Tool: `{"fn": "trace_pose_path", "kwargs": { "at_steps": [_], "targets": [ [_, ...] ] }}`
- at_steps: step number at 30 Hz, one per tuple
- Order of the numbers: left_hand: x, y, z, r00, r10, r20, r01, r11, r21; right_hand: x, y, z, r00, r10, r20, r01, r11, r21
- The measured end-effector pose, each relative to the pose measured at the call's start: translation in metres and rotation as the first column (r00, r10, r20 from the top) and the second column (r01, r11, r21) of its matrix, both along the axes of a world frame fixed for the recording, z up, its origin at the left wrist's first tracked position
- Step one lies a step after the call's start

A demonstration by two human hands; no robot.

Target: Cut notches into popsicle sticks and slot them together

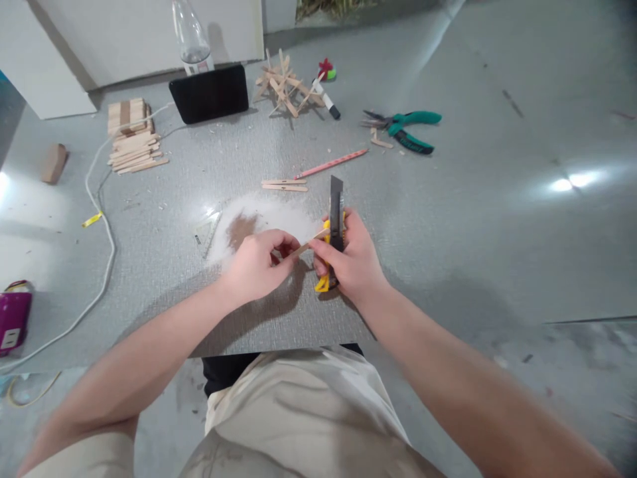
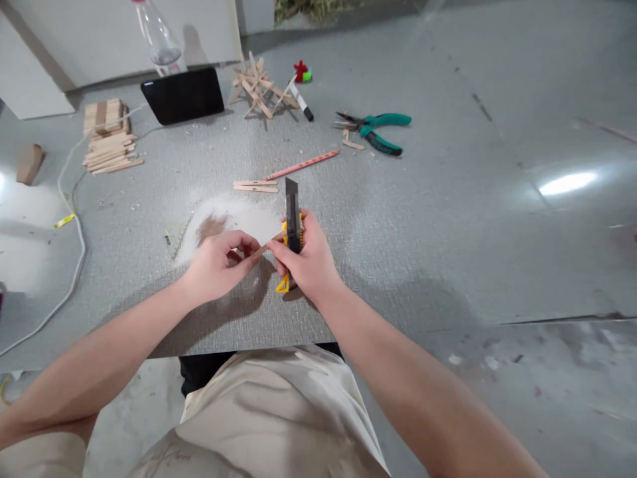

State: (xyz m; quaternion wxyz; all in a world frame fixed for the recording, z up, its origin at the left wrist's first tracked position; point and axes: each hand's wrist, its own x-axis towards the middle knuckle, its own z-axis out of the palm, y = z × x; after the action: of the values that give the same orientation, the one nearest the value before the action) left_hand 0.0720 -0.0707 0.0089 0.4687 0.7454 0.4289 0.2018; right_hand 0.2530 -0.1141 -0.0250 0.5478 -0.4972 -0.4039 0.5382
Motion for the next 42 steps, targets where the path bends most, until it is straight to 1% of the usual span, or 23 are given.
{"fn": "trace_pose_path", "kwargs": {
  "at_steps": [4, 6, 8, 10, 13, 16, 18, 21, 25, 29, 33, 35, 37, 39, 42],
  "targets": [
    [-0.003, 0.0, -0.002, 0.996, -0.042, 0.077, 0.047, 0.997, -0.057, 0.002, -0.001, -0.001, 0.998, -0.011, -0.057, 0.01, 1.0, -0.01],
    [-0.005, 0.001, -0.003, 0.99, -0.059, 0.13, 0.076, 0.99, -0.123, 0.003, 0.0, -0.001, 0.997, -0.013, -0.078, 0.011, 1.0, -0.028],
    [-0.006, 0.003, -0.003, 0.979, -0.058, 0.196, 0.102, 0.97, -0.223, 0.004, 0.0, 0.001, 0.995, -0.008, -0.098, 0.002, 0.999, -0.052],
    [-0.005, 0.005, -0.002, 0.963, -0.033, 0.266, 0.129, 0.928, -0.35, 0.005, 0.0, 0.004, 0.991, -0.003, -0.131, -0.007, 0.997, -0.073],
    [-0.003, 0.007, -0.001, 0.943, 0.042, 0.33, 0.148, 0.836, -0.529, 0.004, 0.0, 0.007, 0.983, 0.015, -0.18, -0.032, 0.995, -0.093],
    [-0.003, 0.008, 0.0, 0.932, 0.103, 0.348, 0.151, 0.761, -0.631, 0.003, 0.001, 0.009, 0.98, 0.055, -0.193, -0.078, 0.99, -0.114],
    [-0.004, 0.008, -0.001, 0.921, 0.121, 0.369, 0.167, 0.733, -0.659, 0.003, 0.002, 0.01, 0.978, 0.075, -0.193, -0.099, 0.988, -0.118],
    [-0.006, 0.008, -0.003, 0.909, 0.129, 0.395, 0.193, 0.711, -0.677, 0.003, 0.002, 0.01, 0.977, 0.08, -0.198, -0.105, 0.987, -0.119],
    [-0.007, 0.009, -0.005, 0.91, 0.139, 0.391, 0.19, 0.7, -0.689, 0.003, 0.002, 0.01, 0.975, 0.074, -0.21, -0.103, 0.986, -0.13],
    [-0.007, 0.009, -0.002, 0.914, 0.151, 0.378, 0.176, 0.691, -0.701, 0.003, 0.001, 0.008, 0.974, 0.069, -0.214, -0.099, 0.986, -0.132],
    [-0.008, 0.009, -0.001, 0.922, 0.145, 0.359, 0.179, 0.663, -0.727, 0.003, 0.0, 0.007, 0.983, 0.071, -0.17, -0.091, 0.989, -0.117],
    [-0.008, 0.01, -0.001, 0.925, 0.13, 0.357, 0.185, 0.666, -0.723, 0.003, -0.002, 0.006, 0.986, 0.066, -0.15, -0.08, 0.993, -0.09],
    [-0.009, 0.011, -0.001, 0.923, 0.104, 0.371, 0.202, 0.69, -0.695, 0.004, -0.004, 0.006, 0.991, 0.054, -0.126, -0.064, 0.995, -0.073],
    [-0.011, 0.01, 0.0, 0.925, 0.069, 0.372, 0.199, 0.749, -0.632, 0.005, -0.007, 0.006, 0.994, 0.049, -0.099, -0.056, 0.996, -0.074],
    [-0.013, 0.008, 0.004, 0.954, 0.044, 0.297, 0.111, 0.868, -0.485, 0.005, -0.009, 0.005, 0.995, 0.058, -0.086, -0.066, 0.994, -0.089]
  ]
}}
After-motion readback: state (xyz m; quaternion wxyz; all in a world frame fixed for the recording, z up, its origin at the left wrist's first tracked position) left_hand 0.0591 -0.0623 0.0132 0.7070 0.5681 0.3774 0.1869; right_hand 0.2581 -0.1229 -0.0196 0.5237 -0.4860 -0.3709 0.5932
